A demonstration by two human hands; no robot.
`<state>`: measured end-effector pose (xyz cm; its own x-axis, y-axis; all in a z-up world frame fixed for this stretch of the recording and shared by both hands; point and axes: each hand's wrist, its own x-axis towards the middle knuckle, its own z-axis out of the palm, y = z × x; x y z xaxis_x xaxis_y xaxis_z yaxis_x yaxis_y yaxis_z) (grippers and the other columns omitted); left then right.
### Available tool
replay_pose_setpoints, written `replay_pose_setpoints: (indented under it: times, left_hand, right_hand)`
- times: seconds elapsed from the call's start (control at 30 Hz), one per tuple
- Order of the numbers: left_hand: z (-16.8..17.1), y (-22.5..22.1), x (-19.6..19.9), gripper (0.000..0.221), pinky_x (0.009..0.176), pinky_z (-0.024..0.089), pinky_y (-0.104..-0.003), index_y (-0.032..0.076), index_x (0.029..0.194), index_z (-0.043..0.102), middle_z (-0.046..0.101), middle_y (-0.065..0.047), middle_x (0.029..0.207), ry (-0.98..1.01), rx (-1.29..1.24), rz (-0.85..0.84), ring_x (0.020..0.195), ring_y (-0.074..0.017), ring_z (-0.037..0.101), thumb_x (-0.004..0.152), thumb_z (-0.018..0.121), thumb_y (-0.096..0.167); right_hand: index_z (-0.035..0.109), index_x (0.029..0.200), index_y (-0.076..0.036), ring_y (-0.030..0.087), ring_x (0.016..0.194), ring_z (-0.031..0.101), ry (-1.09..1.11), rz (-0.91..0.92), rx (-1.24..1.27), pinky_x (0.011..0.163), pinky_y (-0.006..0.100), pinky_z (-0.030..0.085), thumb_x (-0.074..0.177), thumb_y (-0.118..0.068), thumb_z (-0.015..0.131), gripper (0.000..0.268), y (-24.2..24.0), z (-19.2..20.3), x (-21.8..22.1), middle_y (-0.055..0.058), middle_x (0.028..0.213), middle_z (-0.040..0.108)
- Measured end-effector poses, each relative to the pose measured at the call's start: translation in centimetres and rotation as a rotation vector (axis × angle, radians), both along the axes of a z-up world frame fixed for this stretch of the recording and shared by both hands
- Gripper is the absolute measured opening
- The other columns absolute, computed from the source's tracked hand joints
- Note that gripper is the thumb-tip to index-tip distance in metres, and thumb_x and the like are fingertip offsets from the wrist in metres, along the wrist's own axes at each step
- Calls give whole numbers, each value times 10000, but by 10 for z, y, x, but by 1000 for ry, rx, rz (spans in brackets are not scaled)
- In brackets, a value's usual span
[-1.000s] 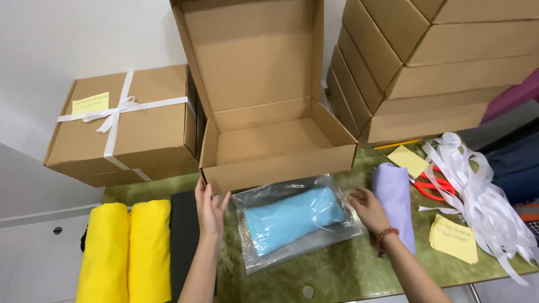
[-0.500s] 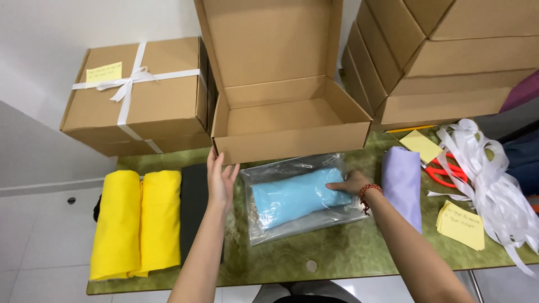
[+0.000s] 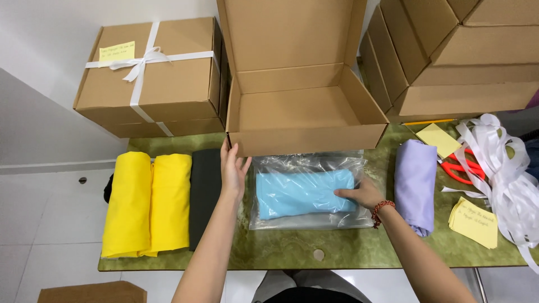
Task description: The person places a yellow sticky note on a cardboard box, then wraps a folded light blue cloth in a clear plastic bag. They place the wrapped cloth into a cardboard box, close the lid, and tie the box with a white ribbon.
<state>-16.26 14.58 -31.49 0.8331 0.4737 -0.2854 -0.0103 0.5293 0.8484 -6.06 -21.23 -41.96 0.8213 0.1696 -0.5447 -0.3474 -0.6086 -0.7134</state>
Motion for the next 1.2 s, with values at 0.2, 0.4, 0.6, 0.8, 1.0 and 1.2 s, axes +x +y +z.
replay_pose_setpoints:
  times: [0.2,0.4,0.6,0.8,1.0,1.2]
  left_hand:
    - [-18,4,-4,786,1306,299,-532,202,1722,165,54,-160,1781,64,22,-14,1622,-401,191,1093,581,420]
    - [-23,-6,-16,731,1324,223,-539,180,1734,95,-84,-216,1759,216,147,-90,1632,-437,36,1145,506,315]
    - [-87,-5,-38,732,1298,278,-508,206,1737,109,3,-173,1777,358,207,-171,1644,-352,128,1146,522,327]
    - [-127,-26,-85,864,1186,461,-547,59,1704,193,317,-270,1666,536,295,-202,1549,-411,378,1054,673,365]
    - [-171,-43,-130,987,933,623,-435,25,1620,405,567,-210,1523,564,293,-361,1315,-304,640,869,915,413]
    - [-196,-46,-134,628,1030,606,-424,175,1320,759,776,-65,1266,723,686,-458,1276,-273,687,951,688,679]
  right_hand:
    - [537,1486,43,475,1188,672,245,-240,383,865,623,606,742,-41,968,864,-27,-65,-25,304,1310,677]
    - [550,1503,-36,445,1165,689,317,-96,297,902,626,618,685,-33,986,928,-31,12,-55,287,1253,702]
    - [620,1393,19,410,1036,708,286,-96,127,802,560,632,697,-195,1040,840,-71,-25,-56,295,1137,720]
    - [605,1397,44,348,966,689,228,-229,226,798,499,606,733,-152,1007,801,-103,-56,-46,239,1089,682]
    - [682,1115,71,276,796,696,255,-220,274,655,418,610,775,-159,976,505,-88,-45,-57,134,890,659]
    - [705,1225,59,268,882,711,251,-246,307,707,421,605,792,-171,966,556,-91,-70,-56,141,993,704]
